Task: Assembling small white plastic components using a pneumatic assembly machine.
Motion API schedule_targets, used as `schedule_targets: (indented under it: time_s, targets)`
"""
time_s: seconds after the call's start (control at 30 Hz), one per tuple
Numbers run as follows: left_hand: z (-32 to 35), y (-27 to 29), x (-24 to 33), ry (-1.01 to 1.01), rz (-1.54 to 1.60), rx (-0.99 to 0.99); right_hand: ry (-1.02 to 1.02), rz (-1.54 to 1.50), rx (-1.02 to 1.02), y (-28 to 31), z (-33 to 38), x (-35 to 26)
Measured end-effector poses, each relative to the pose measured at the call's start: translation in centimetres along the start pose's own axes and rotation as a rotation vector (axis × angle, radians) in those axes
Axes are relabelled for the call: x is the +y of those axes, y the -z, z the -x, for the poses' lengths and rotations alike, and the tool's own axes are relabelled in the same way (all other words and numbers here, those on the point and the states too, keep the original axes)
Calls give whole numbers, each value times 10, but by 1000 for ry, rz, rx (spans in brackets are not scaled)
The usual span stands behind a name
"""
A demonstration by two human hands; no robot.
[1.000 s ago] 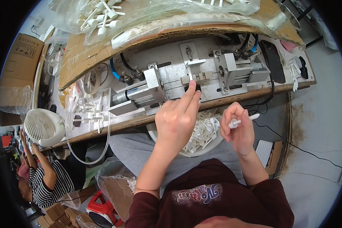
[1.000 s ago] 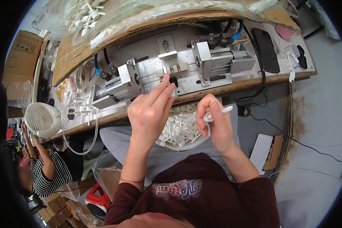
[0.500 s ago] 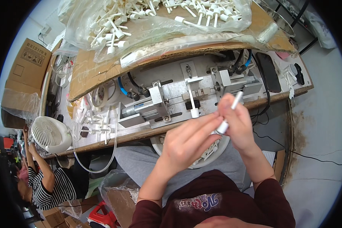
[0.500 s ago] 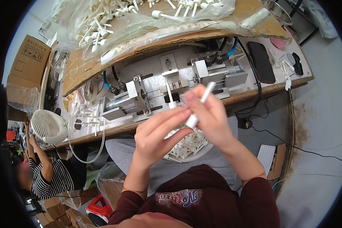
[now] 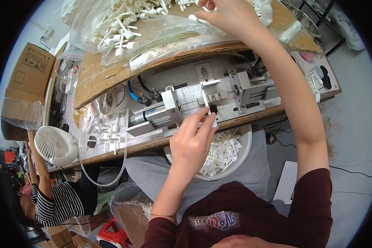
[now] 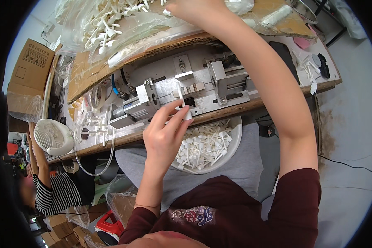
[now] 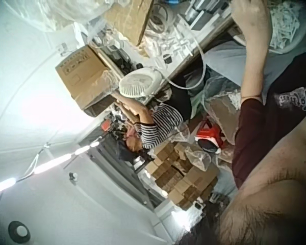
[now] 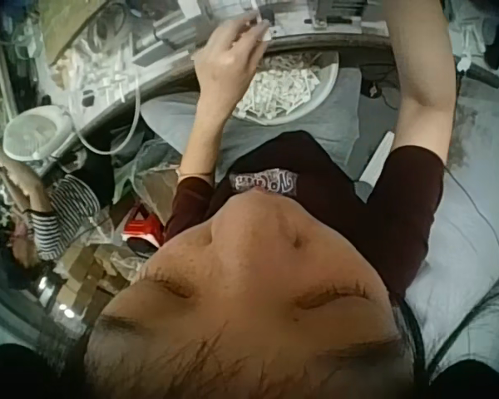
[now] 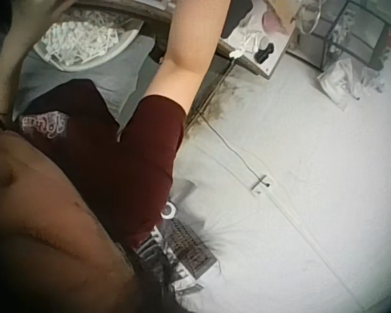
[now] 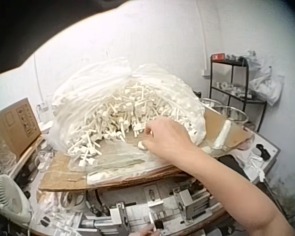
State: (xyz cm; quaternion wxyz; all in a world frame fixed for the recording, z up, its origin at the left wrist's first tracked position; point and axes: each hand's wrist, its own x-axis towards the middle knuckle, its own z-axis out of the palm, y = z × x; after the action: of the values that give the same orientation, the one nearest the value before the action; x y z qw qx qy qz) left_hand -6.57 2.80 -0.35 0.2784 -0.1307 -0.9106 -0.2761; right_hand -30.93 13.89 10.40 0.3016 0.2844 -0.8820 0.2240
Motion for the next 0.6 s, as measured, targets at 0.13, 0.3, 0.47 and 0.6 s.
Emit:
schedule_targets:
  time_s: [0.13, 0.3, 0.47, 0.6]
  targets:
    - [0, -9, -4, -40, -129, -21, -136, -50, -458, -4, -16, -5]
    - [-8, -5, -4, -58, -169, -63, 42, -318, -109, 6, 4, -9]
    - [-5, -6, -3, -24, -161, -65, 370, -392, 97, 33, 54, -25]
    - [-7, 2, -3, 52, -57, -106, 574, -359, 204, 41, 99, -25]
